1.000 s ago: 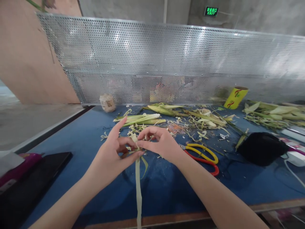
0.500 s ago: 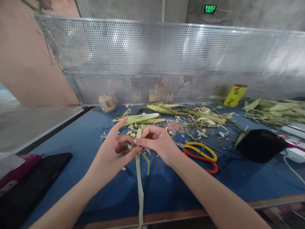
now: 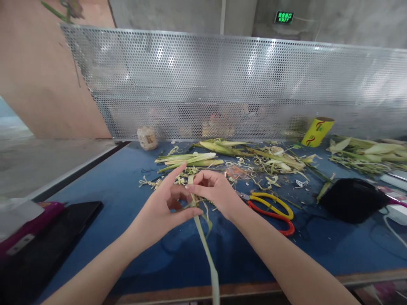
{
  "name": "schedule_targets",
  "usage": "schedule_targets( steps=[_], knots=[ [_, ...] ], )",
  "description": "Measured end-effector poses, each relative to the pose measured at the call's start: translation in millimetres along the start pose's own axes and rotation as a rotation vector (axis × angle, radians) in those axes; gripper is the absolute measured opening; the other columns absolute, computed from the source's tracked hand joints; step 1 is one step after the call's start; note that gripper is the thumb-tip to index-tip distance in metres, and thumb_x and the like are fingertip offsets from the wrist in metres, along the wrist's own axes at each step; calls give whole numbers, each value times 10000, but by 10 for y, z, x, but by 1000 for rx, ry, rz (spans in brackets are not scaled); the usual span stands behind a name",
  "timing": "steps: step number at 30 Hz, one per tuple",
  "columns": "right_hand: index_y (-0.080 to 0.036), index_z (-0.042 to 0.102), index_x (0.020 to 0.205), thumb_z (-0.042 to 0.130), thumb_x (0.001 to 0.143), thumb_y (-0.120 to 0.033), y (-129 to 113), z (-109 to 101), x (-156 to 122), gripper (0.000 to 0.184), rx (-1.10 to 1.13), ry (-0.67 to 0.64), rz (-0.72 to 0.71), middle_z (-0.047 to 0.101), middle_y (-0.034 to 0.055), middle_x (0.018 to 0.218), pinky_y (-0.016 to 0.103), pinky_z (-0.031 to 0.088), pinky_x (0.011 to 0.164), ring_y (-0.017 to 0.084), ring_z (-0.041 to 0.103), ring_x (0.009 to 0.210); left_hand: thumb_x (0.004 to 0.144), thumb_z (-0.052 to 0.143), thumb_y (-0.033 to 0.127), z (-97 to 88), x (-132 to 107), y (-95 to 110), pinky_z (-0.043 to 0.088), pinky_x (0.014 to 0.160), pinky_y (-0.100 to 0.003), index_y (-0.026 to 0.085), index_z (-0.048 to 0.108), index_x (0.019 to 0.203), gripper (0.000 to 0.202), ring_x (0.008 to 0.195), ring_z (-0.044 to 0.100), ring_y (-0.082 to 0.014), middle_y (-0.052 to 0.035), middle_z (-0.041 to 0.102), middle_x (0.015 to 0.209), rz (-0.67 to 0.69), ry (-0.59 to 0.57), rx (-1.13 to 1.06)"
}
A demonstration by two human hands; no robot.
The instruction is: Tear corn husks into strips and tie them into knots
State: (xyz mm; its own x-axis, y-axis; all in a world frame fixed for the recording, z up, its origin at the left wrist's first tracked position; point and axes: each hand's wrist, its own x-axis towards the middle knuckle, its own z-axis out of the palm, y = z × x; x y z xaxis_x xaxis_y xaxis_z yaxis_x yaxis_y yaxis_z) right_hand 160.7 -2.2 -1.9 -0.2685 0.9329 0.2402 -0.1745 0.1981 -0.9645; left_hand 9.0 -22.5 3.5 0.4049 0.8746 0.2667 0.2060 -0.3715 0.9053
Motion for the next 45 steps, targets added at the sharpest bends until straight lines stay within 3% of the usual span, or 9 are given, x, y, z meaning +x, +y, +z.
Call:
schedule_targets(
  steps=[4, 7, 10, 12, 17, 22, 26, 32, 45],
  knots=[
    [-178, 565, 747, 555, 780, -342, -55, -28, -23, 168, -324, 103, -86, 544, -9, 670, 262, 403, 588, 106, 503, 597, 651, 692, 274, -38, 14, -1, 423, 551, -236, 242, 193, 1355, 863, 644, 528, -115, 45, 562, 696, -16, 53, -37],
    [-190, 550, 779, 549, 783, -280, -144, -12, -78, 90, -655, 208, -347, 561, 10, 738, 267, 412, 632, 125, 513, 670, 679, 663, 300, -71, 35, 9, 433, 512, -226, 247, 249, 1306, 753, 597, 514, -97, 43, 534, 737, -40, 201, -74],
    [-192, 528, 680, 590, 760, -226, -171, 15, -128, 107, -947, 120, -593, 554, 3, 672, 269, 405, 636, 132, 503, 654, 679, 658, 266, -79, 50, 19, 414, 406, -197, 242, 278, 1254, 690, 533, 489, -84, 52, 476, 730, -33, 305, -157],
    [-193, 547, 753, 629, 738, -240, -141, 20, -137, 96, -1080, 91, -635, 574, 12, 700, 283, 408, 649, 146, 511, 672, 687, 649, 257, -77, 57, 23, 411, 369, -189, 245, 296, 1230, 647, 510, 486, -81, 51, 470, 733, -15, 320, -207],
    [-187, 537, 759, 616, 752, -236, -88, 15, -116, 94, -1101, 64, -552, 580, 10, 706, 254, 408, 603, 125, 500, 620, 746, 590, 277, -79, 82, 38, 446, 348, -229, 221, 306, 1215, 552, 405, 499, -73, 35, 512, 755, -57, 293, -327],
    [-194, 488, 680, 562, 768, -197, -137, 26, -118, 115, -1050, 38, -466, 541, -9, 640, 235, 386, 569, 112, 480, 580, 823, 462, 342, -85, 99, 72, 471, 346, -251, 224, 369, 1181, 388, 575, 589, -154, 3, 488, 749, -174, 317, -495],
    [-204, 505, 713, 544, 782, -217, -136, 30, -121, 81, -960, -26, -375, 537, -10, 617, 233, 374, 531, 111, 476, 545, 738, 601, 340, -91, 78, 57, 450, 369, -223, 215, 336, 1211, 557, 493, 512, -90, 18, 515, 757, -124, 280, -407],
    [-201, 532, 724, 509, 814, -229, -142, 27, -130, 97, -876, -84, -284, 511, -21, 563, 228, 345, 489, 100, 444, 496, 696, 652, 226, -91, 61, 6, 446, 506, -197, 220, 254, 1321, 741, 663, 527, -98, -12, 593, 849, -29, 208, -288],
    [-180, 526, 585, 554, 772, -228, -265, -36, -145, 195, -635, -146, -20, 557, -18, 474, 225, 377, 483, 95, 491, 452, 635, 704, 217, -119, 65, 71, 419, 374, -201, 163, 185, 1350, 885, 526, 543, -125, 34, 589, 613, -76, 162, -353]
  ],
)
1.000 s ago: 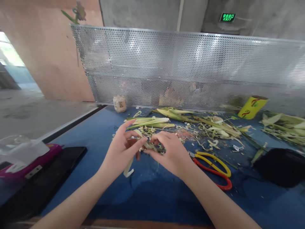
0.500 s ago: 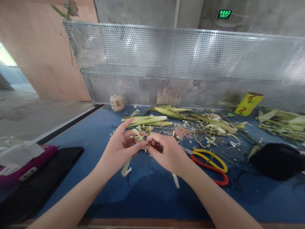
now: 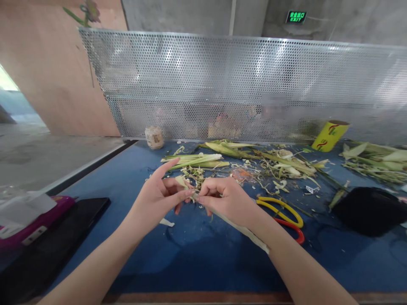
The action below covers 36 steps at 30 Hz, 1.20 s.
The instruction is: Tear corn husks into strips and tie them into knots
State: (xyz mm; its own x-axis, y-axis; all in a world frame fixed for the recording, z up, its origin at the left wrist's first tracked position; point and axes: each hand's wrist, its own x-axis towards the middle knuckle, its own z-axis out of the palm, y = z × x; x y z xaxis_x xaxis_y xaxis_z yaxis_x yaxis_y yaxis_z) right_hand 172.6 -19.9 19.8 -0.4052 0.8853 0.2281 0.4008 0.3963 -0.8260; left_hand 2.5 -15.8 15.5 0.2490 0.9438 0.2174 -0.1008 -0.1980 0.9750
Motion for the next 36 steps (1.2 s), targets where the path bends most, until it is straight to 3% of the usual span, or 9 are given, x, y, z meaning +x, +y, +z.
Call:
schedule_targets(
  steps=[5, 10, 18, 22, 26, 30, 34, 36],
  knots=[
    [-173, 550, 659, 548, 783, -240, 43, -27, 35, 141, 44, -19, 23, 570, -19, 485, 207, 362, 457, 82, 479, 429, 736, 612, 254, -5, 29, 15, 399, 356, -198, 154, 165, 1368, 780, 427, 523, -91, 0, 641, 667, -57, 11, -60],
    [-167, 600, 923, 468, 846, -294, 50, 8, 39, 199, 71, -77, 37, 553, -23, 484, 209, 354, 446, 89, 480, 423, 780, 562, 231, 18, 40, 9, 388, 348, -186, 197, 185, 1361, 693, 505, 571, -106, -53, 677, 826, -8, 88, -93],
    [-217, 428, 1179, 446, 844, -246, 51, 88, 17, 337, -73, 4, 34, 544, -48, 505, 242, 381, 487, 119, 497, 462, 780, 572, 228, 41, 21, -3, 395, 364, -175, 208, 179, 1360, 701, 433, 514, -71, -13, 678, 736, 41, 122, -43],
    [-225, 385, 1182, 474, 831, -268, 76, 129, 29, 365, 1, 47, -5, 549, -38, 575, 254, 394, 509, 131, 530, 525, 779, 574, 234, 50, 6, 0, 407, 374, -180, 221, 132, 1374, 741, 452, 539, -84, -18, 680, 739, 85, 158, -64],
    [-205, 334, 1234, 486, 804, -183, 79, 184, 39, 457, 110, 76, -28, 540, -53, 557, 258, 402, 531, 128, 533, 533, 779, 574, 239, 44, 8, -7, 428, 391, -192, 258, 73, 1386, 787, 470, 560, -90, -34, 690, 825, 111, 177, -72],
    [-176, 453, 1174, 483, 796, -148, 72, 189, 43, 381, 146, 19, -20, 541, -58, 497, 245, 374, 516, 113, 513, 495, 772, 581, 243, 52, 11, 0, 404, 382, -187, 222, 135, 1381, 754, 447, 541, -78, -61, 694, 846, 75, 181, -77],
    [-192, 460, 1156, 489, 837, -313, 101, 166, 57, 342, 366, -96, 72, 588, -30, 578, 199, 276, 383, 86, 488, 430, 790, 556, 227, 82, -12, 15, 319, 332, -159, 246, 80, 1390, 766, 417, 549, -81, -51, 698, 804, 48, 109, -88],
    [-182, 513, 1040, 457, 848, -422, 125, 181, 76, 312, 521, -152, 105, 593, -14, 581, 182, 214, 342, 71, 457, 391, 794, 552, 222, 93, -24, 14, 303, 320, -154, 260, 22, 1394, 802, 404, 559, -90, -44, 698, 773, 24, 31, -81]
  ],
)
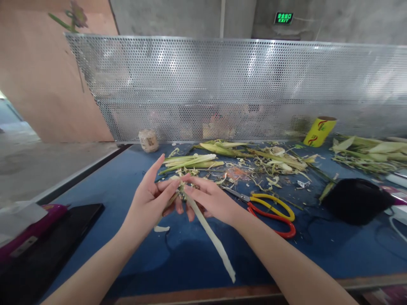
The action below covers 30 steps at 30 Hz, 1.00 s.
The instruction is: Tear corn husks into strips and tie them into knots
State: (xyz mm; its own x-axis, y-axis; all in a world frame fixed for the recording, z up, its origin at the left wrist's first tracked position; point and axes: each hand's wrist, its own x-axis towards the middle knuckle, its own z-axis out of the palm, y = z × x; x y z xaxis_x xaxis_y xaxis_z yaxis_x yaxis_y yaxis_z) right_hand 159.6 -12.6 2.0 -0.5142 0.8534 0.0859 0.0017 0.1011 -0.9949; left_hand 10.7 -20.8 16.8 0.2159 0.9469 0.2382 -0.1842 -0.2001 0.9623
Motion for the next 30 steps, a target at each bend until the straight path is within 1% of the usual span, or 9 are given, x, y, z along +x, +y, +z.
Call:
schedule_targets(
  steps=[3, 6, 8, 13, 17, 19, 22, 26, 30],
  knots=[
    [-156, 544, 823, 471, 844, -437, 35, 42, 43, 291, 271, 2, -47, 504, -35, 433, 181, 244, 372, 77, 427, 392, 805, 538, 225, 5, -8, 0, 325, 322, -157, 283, -16, 1393, 809, 411, 572, -91, -54, 699, 837, -13, -33, 6],
    [-156, 539, 767, 523, 829, -383, 38, 100, 62, 235, 509, 31, -45, 406, -62, 365, 188, 256, 404, 89, 412, 418, 800, 541, 228, 12, -12, 11, 339, 309, -168, 315, -10, 1385, 809, 399, 575, -94, -60, 693, 915, 19, 18, 13],
    [-156, 536, 737, 526, 830, -376, 31, 121, 56, 239, 564, 32, -11, 413, -62, 367, 194, 251, 411, 75, 364, 393, 798, 544, 226, 25, -23, 21, 351, 298, -175, 328, -2, 1383, 806, 372, 563, -92, -63, 693, 933, 43, 50, 25],
    [-174, 565, 816, 534, 837, -329, 27, 122, 39, 159, 560, 26, -30, 446, -79, 373, 193, 244, 411, 35, 254, 332, 788, 561, 236, 68, -74, 22, 441, 310, -220, 326, 56, 1389, 791, 291, 495, -76, -65, 702, 922, 88, 114, 128],
    [-177, 610, 840, 609, 782, -299, 41, 111, 68, 135, 472, 187, -114, 494, -64, 398, 177, 230, 395, 31, 329, 343, 803, 539, 246, 82, -102, 26, 372, 241, -186, 323, 69, 1392, 757, 236, 423, -51, -47, 712, 887, 131, 146, 187],
    [-162, 626, 763, 640, 745, -319, 48, 101, 79, 159, 438, 274, -105, 538, -41, 444, 177, 213, 378, 28, 350, 345, 797, 547, 243, 92, -111, 36, 344, 219, -177, 327, 66, 1393, 770, 219, 394, -44, -35, 717, 858, 134, 163, 209],
    [-150, 643, 707, 660, 713, -352, 55, 83, 78, 203, 405, 324, -63, 565, -25, 498, 186, 197, 363, 19, 335, 337, 772, 582, 238, 116, -123, 51, 337, 201, -179, 332, 26, 1397, 842, 217, 399, -50, -32, 719, 862, 112, 201, 208],
    [-151, 651, 692, 673, 695, -353, 56, 94, 64, 203, 386, 401, -85, 518, -42, 473, 193, 189, 368, 27, 361, 357, 757, 605, 227, 141, -134, 55, 343, 199, -182, 343, -38, 1394, 913, 214, 415, -59, -22, 723, 845, 112, 209, 177],
    [-150, 638, 668, 660, 703, -333, 39, 132, 65, 187, 389, 490, -131, 425, -73, 363, 189, 208, 367, 28, 307, 335, 766, 596, 223, 147, -129, 50, 322, 193, -170, 346, -27, 1394, 894, 216, 424, -58, -24, 724, 849, 141, 227, 129]
  ],
)
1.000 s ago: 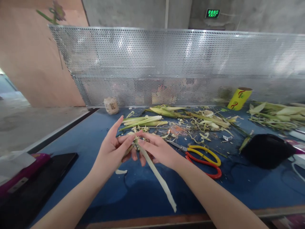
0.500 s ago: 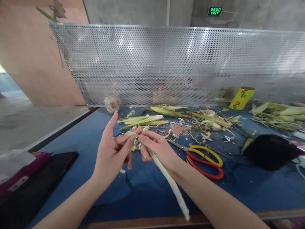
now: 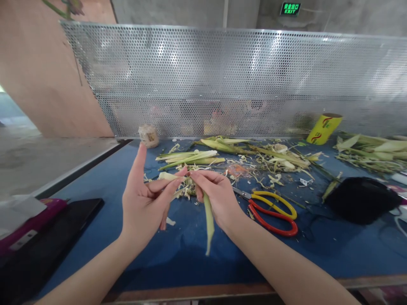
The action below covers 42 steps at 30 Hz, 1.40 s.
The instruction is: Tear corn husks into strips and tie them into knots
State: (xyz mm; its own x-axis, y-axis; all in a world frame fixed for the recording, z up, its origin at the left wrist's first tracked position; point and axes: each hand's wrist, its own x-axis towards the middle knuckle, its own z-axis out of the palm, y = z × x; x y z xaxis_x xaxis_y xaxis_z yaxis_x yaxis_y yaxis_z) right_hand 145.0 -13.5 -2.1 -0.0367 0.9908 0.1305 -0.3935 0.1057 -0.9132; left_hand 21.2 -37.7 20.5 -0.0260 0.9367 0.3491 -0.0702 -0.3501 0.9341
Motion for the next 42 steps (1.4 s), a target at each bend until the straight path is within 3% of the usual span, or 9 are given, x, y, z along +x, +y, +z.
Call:
schedule_targets(
  steps=[5, 8, 11, 16, 31, 35, 39, 42],
  knots=[
    [-165, 623, 693, 646, 715, -306, -15, 9, -10, 144, -133, 51, -155, 419, -89, 315, 189, 263, 369, 38, 343, 300, 762, 599, 207, 4, 14, 10, 291, 186, -155, 345, -3, 1394, 884, 188, 388, -45, -1, 722, 751, -36, -9, -52],
    [-166, 602, 666, 621, 743, -302, -27, 0, -24, 157, -243, 81, -253, 415, -92, 308, 191, 289, 366, 41, 359, 283, 762, 599, 191, 5, 16, 23, 289, 189, -154, 349, 33, 1391, 860, 186, 394, -44, -18, 726, 794, -40, 9, -94],
    [-167, 586, 668, 594, 775, -310, -17, -12, -35, 179, -265, 86, -272, 401, -95, 298, 187, 284, 363, 38, 345, 278, 768, 591, 187, 8, 17, 27, 285, 191, -151, 341, 91, 1384, 808, 179, 382, -35, -41, 726, 849, -56, 29, -123],
    [-176, 541, 721, 540, 825, -333, 26, -33, -40, 188, -213, 17, -291, 399, -103, 328, 178, 289, 382, 33, 341, 311, 767, 589, 179, 15, 23, 11, 286, 198, -142, 318, 148, 1372, 762, 178, 373, -31, -21, 726, 770, -53, 25, -152],
    [-185, 471, 693, 575, 784, -333, -50, -11, -28, 203, -77, -59, -210, 320, -136, 293, 155, 253, 320, 24, 261, 259, 756, 599, 174, -30, 52, 19, 242, 187, -130, 344, 144, 1367, 780, 166, 365, -27, -19, 728, 798, -95, -19, -165],
    [-194, 480, 754, 552, 807, -317, -83, -38, -8, 152, -86, -180, -133, 360, -129, 305, 162, 275, 338, 31, 292, 271, 766, 584, 195, -51, 66, 27, 250, 195, -123, 317, 115, 1382, 783, 174, 362, -13, -30, 721, 819, -124, -24, -146],
    [-205, 477, 815, 554, 803, -317, -109, -41, -21, 137, -121, -226, -120, 399, -128, 327, 160, 287, 340, 36, 316, 282, 696, 659, 230, -48, 60, 9, 314, 216, -143, 310, 68, 1390, 915, 231, 435, -21, -91, 672, 1015, -145, -106, -129],
    [-207, 456, 932, 559, 801, -296, -124, -31, -43, 189, -149, -266, -75, 418, -134, 334, 158, 297, 346, 37, 312, 285, 633, 709, 210, -40, 58, -8, 346, 248, -143, 287, 58, 1395, 1005, 300, 514, -58, -79, 679, 954, -133, -150, -89]
  ],
)
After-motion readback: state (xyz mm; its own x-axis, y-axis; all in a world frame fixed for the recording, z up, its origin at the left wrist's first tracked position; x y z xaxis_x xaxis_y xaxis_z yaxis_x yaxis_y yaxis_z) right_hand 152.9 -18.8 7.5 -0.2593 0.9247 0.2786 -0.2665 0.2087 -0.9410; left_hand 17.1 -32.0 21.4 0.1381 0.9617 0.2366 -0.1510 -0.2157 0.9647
